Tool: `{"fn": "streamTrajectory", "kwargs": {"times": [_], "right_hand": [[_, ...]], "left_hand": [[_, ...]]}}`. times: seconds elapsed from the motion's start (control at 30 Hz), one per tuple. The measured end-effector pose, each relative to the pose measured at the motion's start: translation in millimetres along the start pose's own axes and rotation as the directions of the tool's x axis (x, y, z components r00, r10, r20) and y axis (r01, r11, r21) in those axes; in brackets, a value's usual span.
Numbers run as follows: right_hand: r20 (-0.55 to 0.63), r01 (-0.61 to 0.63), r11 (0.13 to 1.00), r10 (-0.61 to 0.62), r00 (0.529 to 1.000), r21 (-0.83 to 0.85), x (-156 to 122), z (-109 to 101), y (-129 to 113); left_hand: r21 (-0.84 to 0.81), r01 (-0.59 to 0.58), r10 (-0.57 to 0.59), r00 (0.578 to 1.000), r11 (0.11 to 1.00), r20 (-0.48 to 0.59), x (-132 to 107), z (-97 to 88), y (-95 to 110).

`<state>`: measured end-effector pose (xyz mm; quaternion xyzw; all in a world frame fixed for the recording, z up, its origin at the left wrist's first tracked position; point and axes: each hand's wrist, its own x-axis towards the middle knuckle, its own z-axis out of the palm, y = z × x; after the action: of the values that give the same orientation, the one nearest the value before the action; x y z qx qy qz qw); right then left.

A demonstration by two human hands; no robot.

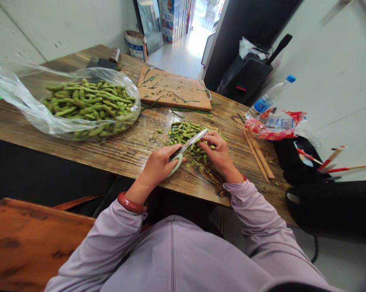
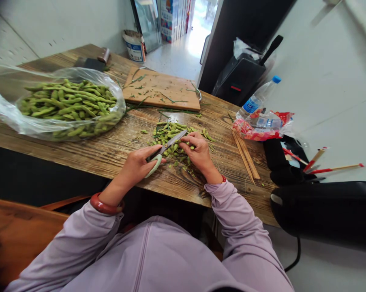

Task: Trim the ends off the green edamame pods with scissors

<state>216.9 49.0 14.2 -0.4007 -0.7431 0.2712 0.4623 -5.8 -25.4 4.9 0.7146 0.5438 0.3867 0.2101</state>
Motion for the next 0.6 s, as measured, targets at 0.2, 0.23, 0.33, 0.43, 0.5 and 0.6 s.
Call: {"fn": "streamTrajectory", "kwargs": {"times": [0.2, 0.23, 0.33, 0.43, 0.5, 0.6], "right_hand": [[0.014, -0.336, 0.892, 0.349, 0.937, 0.301, 1.7, -2.6, -0.9], [0.045, -0.389, 0.846, 0.401, 0.915, 0.364, 2.5, -3.4, -1.1], [0.125, -0.459, 0.732, 0.464, 0.877, 0.504, 4.9, -5.5, -1.8], [0.152, -0.467, 0.668, 0.475, 0.867, 0.580, 5.9, -6.5, -2.4], [0.158, -0.462, 0.655, 0.469, 0.869, 0.598, 5.7, -6.5, -2.6], [0.157, -0.438, 0.658, 0.442, 0.883, 0.612, 5.1, -5.6, -3.4]], "left_hand": [[-0.055, 0.061, -0.065, 0.996, 0.997, -0.064, 0.1, -1.2, 0.2], [-0.059, 0.065, -0.069, 0.996, 0.996, -0.062, 0.0, -1.3, 0.2], [-0.067, 0.072, -0.076, 0.995, 0.995, -0.061, 0.0, -1.0, 0.0], [-0.066, 0.067, -0.071, 0.995, 0.996, -0.067, 0.1, -0.5, -0.5], [-0.061, 0.058, -0.062, 0.996, 0.996, -0.068, 0.0, -0.6, -0.5], [-0.055, 0.055, -0.058, 0.997, 0.997, -0.060, 0.0, -1.0, -0.4]]}}
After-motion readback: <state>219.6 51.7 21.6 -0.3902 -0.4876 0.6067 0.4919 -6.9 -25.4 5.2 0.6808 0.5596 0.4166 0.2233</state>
